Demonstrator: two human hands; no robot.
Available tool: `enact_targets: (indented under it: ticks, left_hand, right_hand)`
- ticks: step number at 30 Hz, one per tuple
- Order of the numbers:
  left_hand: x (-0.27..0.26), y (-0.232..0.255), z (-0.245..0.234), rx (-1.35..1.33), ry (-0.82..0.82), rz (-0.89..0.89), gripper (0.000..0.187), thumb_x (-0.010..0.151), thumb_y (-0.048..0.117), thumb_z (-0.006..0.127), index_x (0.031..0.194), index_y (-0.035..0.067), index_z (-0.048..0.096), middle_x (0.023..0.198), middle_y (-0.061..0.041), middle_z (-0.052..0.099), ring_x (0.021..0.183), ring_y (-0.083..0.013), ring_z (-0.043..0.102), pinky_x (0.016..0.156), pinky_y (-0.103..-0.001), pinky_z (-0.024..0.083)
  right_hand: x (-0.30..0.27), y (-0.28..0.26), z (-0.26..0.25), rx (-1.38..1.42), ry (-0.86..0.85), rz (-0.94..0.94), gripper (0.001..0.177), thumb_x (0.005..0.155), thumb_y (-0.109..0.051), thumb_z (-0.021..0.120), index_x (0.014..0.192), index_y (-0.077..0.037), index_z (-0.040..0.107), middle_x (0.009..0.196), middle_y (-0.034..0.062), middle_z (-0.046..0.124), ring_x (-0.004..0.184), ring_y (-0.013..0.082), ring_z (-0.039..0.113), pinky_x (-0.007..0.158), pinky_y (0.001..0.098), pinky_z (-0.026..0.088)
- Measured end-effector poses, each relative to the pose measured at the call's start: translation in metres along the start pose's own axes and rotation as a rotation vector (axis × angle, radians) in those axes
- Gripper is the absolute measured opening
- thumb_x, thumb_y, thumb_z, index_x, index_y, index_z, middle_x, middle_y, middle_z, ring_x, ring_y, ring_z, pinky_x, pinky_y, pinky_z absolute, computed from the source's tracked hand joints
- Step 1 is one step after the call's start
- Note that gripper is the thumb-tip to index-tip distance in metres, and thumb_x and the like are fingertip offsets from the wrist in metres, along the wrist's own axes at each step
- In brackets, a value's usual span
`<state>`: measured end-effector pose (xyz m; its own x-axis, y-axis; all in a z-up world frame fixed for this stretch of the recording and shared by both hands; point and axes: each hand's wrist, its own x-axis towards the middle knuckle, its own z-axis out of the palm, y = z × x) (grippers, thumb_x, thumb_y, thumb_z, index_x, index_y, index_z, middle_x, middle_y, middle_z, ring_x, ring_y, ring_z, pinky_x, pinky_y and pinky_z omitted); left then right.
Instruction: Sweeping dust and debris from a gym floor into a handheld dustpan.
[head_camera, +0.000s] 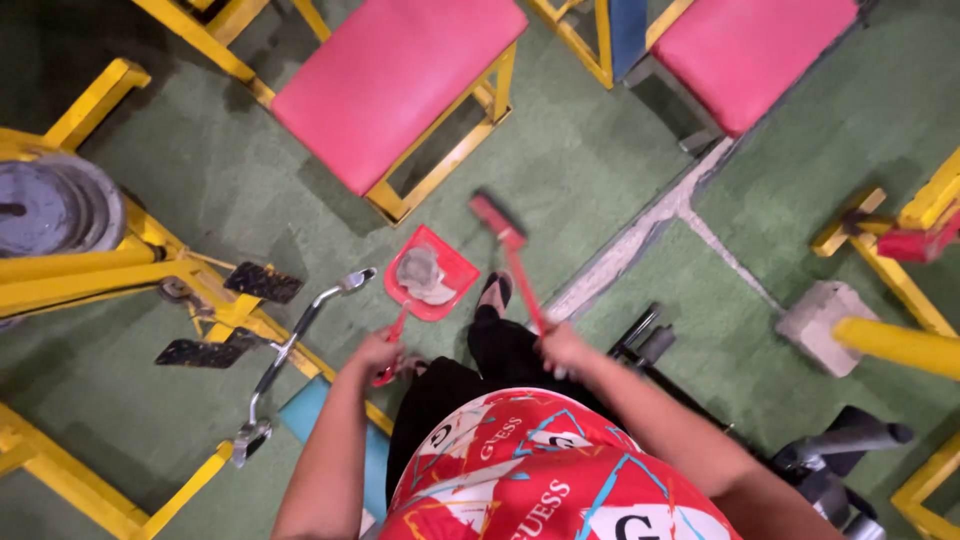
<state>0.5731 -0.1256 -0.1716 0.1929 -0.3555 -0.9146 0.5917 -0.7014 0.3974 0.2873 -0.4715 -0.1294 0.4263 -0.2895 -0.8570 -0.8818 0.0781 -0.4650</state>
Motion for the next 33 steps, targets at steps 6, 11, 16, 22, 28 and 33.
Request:
enact_targets:
  ticks: [6,11,16,22,28,33]
  left_hand:
    - [-0.021,0.023,0.016,-0.031,0.044,-0.054,0.039,0.092,0.003,0.059,0.129,0.014,0.062,0.064,-0.004,0.057,0.047,-0.0161,0.054,0.043,-0.032,0.042]
    - [-0.027,0.028,0.012,-0.066,0.042,-0.060,0.042,0.092,0.002,0.058,0.131,0.017,0.062,0.064,-0.002,0.056,0.048,-0.0152,0.053,0.043,-0.032,0.043]
    - [-0.033,0.047,0.013,-0.107,0.157,-0.091,0.044,0.092,0.006,0.061,0.122,0.038,0.057,0.065,-0.003,0.056,0.051,-0.0173,0.055,0.043,-0.035,0.045]
    - [0.027,0.040,0.007,0.023,0.054,-0.036,0.009,0.092,0.009,0.064,0.096,0.005,0.058,0.066,-0.007,0.060,0.053,-0.0201,0.059,0.047,-0.037,0.047]
    - [0.027,0.063,0.020,-0.104,0.037,0.038,0.007,0.089,0.003,0.062,0.092,0.005,0.056,0.063,-0.009,0.059,0.052,-0.0221,0.058,0.048,-0.037,0.048]
    - [0.031,0.062,0.019,-0.115,0.054,-0.018,0.008,0.089,0.002,0.062,0.094,0.006,0.057,0.064,-0.008,0.059,0.052,-0.0219,0.057,0.048,-0.037,0.047]
  right_hand:
    - [-0.067,-0.067,-0.064,0.200,-0.200,0.256,0.076,0.087,-0.004,0.064,0.156,-0.025,0.041,0.061,-0.0020,0.051,0.043,0.0097,0.045,0.037,0.0274,0.036]
    - [-0.056,-0.100,-0.153,0.421,-0.314,0.323,0.066,0.088,-0.004,0.060,0.151,-0.021,0.048,0.062,-0.0051,0.049,0.041,0.0046,0.041,0.033,0.0221,0.030]
    - [0.021,-0.133,-0.209,0.392,-0.001,0.089,0.025,0.100,-0.023,0.048,0.116,-0.010,0.061,0.055,-0.0014,0.048,0.037,0.0092,0.042,0.031,0.0271,0.033]
    - [0.109,-0.190,-0.221,0.270,0.184,0.084,0.015,0.089,-0.004,0.053,0.102,-0.009,0.057,0.057,0.0019,0.049,0.042,0.0136,0.045,0.037,0.0346,0.037]
    - [0.140,-0.105,-0.125,-0.300,0.078,-0.099,0.019,0.075,-0.012,0.075,0.088,0.001,0.071,0.066,0.0100,0.069,0.055,0.0237,0.066,0.050,0.0416,0.053]
    - [0.001,-0.107,-0.035,-0.126,-0.139,0.032,0.054,0.083,0.000,0.053,0.136,-0.002,0.051,0.062,0.0115,0.063,0.046,0.0232,0.061,0.038,0.0364,0.047]
